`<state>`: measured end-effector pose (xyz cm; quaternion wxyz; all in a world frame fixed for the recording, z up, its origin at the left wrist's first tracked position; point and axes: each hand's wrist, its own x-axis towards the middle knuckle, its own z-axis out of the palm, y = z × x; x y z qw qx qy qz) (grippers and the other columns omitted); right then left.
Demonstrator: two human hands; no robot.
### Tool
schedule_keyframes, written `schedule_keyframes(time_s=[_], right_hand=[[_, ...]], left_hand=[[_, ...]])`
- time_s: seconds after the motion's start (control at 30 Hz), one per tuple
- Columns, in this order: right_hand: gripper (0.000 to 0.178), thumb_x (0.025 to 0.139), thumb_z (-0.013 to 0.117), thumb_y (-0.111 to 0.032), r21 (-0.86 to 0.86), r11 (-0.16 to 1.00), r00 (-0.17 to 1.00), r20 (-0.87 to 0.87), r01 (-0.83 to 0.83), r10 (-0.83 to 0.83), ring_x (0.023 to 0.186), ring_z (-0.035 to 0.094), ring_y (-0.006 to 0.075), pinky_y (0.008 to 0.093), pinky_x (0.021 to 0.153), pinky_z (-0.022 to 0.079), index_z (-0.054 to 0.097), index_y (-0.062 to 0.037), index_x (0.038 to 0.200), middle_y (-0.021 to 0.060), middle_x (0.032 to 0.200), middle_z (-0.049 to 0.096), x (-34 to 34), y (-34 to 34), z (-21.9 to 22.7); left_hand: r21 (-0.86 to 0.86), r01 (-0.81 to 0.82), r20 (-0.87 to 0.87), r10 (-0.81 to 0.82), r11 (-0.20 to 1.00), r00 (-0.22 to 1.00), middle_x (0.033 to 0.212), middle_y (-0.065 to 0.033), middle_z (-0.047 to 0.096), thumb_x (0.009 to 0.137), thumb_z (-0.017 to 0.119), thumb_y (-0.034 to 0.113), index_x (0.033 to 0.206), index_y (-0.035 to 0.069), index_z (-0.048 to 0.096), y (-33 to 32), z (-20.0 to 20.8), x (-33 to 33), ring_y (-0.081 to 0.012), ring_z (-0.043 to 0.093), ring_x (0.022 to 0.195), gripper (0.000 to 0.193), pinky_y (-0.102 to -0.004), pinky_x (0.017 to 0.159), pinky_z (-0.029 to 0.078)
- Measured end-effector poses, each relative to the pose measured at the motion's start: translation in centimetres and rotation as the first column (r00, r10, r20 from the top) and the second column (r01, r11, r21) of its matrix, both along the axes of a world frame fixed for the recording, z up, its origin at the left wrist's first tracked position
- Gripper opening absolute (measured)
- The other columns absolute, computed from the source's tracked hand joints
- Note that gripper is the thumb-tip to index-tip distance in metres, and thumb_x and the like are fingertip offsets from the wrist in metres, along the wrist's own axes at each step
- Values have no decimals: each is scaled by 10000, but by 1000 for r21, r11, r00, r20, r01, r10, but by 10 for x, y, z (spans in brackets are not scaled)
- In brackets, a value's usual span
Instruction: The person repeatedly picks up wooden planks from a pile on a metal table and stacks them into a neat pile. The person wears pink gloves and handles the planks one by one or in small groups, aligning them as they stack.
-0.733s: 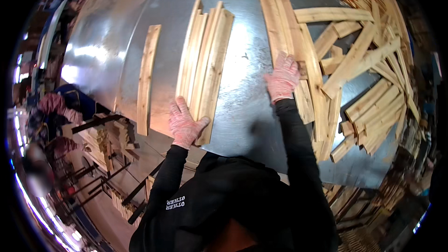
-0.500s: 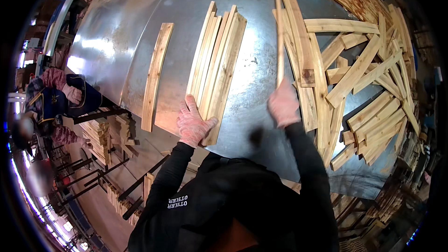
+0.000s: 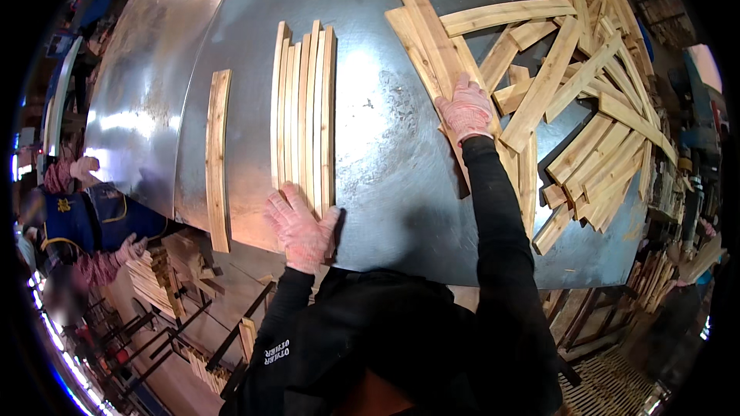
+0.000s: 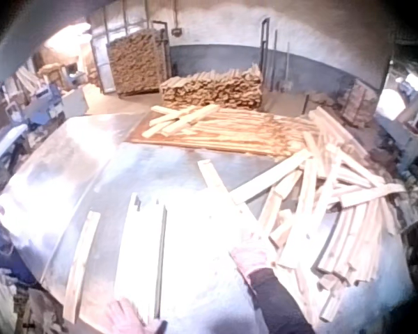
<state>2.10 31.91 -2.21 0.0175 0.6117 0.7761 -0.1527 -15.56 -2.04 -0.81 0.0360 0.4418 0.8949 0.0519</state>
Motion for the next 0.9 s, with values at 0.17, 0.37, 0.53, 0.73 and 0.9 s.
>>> schedule_keyframes(time_s=[0.17, 0.37, 0.53, 0.73, 0.9], right_hand=[[739, 855, 720, -450, -559, 798, 918, -397, -224, -20, 1157, 601, 411, 437, 959, 493, 487, -34, 1419, 208, 1266, 642, 40, -47, 11], [774, 856, 709, -454, 306, 927, 975, 35, -219, 219, 1213, 571, 397, 453, 1020, 460, 446, -42, 1456, 225, 1327, 585, 71, -90, -30], [762, 837, 706, -393, 166, 943, 958, 71, -287, 279, 1137, 629, 373, 439, 965, 506, 441, -49, 1463, 223, 1249, 637, 85, -59, -38], [505, 918, 618, -314, -262, 902, 859, -477, -342, 187, 998, 694, 335, 480, 852, 545, 554, -63, 1352, 149, 1094, 717, 39, -148, -51], [633, 904, 679, -393, 289, 883, 808, -369, -371, 460, 1190, 598, 330, 447, 979, 483, 505, -44, 1402, 175, 1328, 612, 60, -162, -54]], left_hand=[[304, -419, 947, -224, 856, 230, 1442, -254, 482, 927, 654, 214, 1537, -95, 204, 60, 5, 44, -316, 580, 1228, 819, -418, 1053, 471], [-11, -282, 931, -93, 959, -353, 1181, -118, 642, 948, 632, 160, 1390, -33, 489, 110, -47, 54, -182, 646, 1032, 504, -334, 922, 539], [75, -426, 987, -127, 902, -95, 1032, -97, 678, 877, 650, 92, 1293, -55, 566, 66, -19, 51, -154, 633, 912, 449, -310, 854, 530], [207, -286, 797, 8, 935, 604, 1118, -226, 672, 962, 589, 219, 1324, -57, 518, 33, -2, 65, -303, 670, 1009, 461, -372, 893, 519], [-111, -366, 807, 299, 924, 510, 1206, -235, 654, 821, 757, 438, 1438, 10, 384, 34, -84, 58, -363, 658, 1096, 838, -439, 956, 480]])
